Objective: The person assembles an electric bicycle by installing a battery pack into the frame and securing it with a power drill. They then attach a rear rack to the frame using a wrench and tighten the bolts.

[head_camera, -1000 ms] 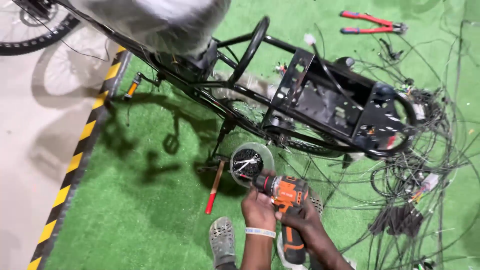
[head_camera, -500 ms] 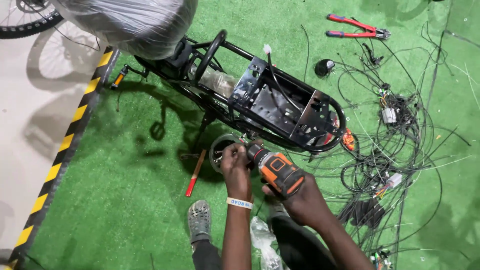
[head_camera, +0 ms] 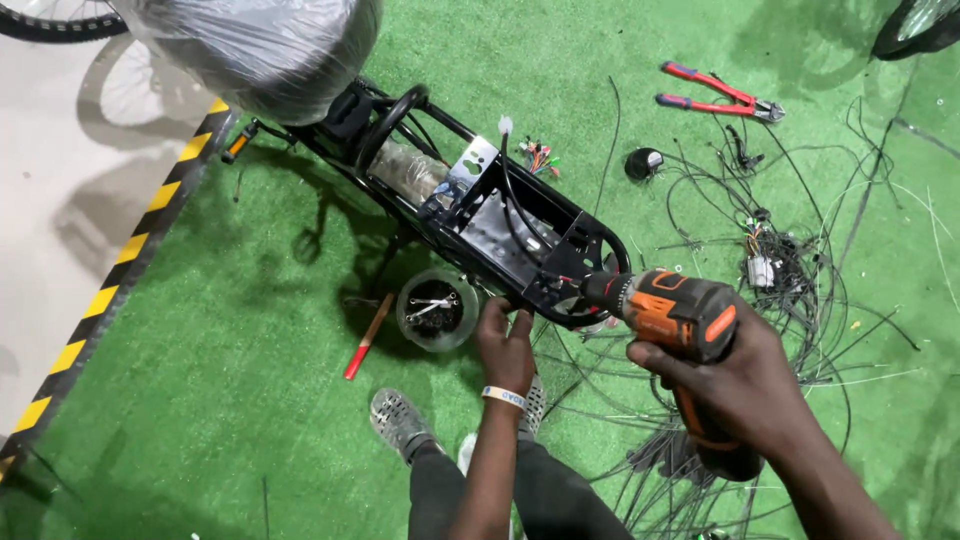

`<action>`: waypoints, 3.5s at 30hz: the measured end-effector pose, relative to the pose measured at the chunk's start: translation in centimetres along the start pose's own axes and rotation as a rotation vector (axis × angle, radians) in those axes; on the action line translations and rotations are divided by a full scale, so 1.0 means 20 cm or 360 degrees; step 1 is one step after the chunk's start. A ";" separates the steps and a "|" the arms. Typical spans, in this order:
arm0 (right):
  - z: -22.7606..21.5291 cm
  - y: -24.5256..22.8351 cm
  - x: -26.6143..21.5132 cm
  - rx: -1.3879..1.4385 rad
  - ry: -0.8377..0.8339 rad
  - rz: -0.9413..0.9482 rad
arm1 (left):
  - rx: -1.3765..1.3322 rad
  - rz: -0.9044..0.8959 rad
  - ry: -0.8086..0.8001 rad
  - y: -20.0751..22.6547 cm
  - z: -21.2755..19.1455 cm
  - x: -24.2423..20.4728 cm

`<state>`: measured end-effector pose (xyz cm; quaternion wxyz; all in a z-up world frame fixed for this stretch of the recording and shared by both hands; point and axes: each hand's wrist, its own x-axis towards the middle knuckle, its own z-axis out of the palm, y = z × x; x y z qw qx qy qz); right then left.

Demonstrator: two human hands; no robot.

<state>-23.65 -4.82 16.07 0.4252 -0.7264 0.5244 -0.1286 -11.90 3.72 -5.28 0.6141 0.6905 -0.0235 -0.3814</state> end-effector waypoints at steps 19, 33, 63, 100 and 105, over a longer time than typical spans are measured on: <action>0.00 0.02 0.03 0.0029 0.0090 0.0386 | -0.1835 -0.1054 0.0428 0.07 0.22 -0.22; -0.02 -0.45 0.02 -0.0627 -0.0124 0.0506 | -0.1562 -0.0958 0.0069 -0.09 0.21 -0.10; -0.18 -0.30 0.16 -0.0444 -0.0359 -0.0004 | -0.2386 -0.1285 -0.0084 -0.57 0.30 0.07; -0.17 -0.44 0.23 -0.1256 -0.0688 0.0251 | -0.1784 -0.1031 0.1082 0.35 0.35 -0.25; -0.17 -0.42 0.23 -0.1210 -0.0706 0.0207 | -0.1845 -0.0946 0.1033 0.27 0.37 -0.23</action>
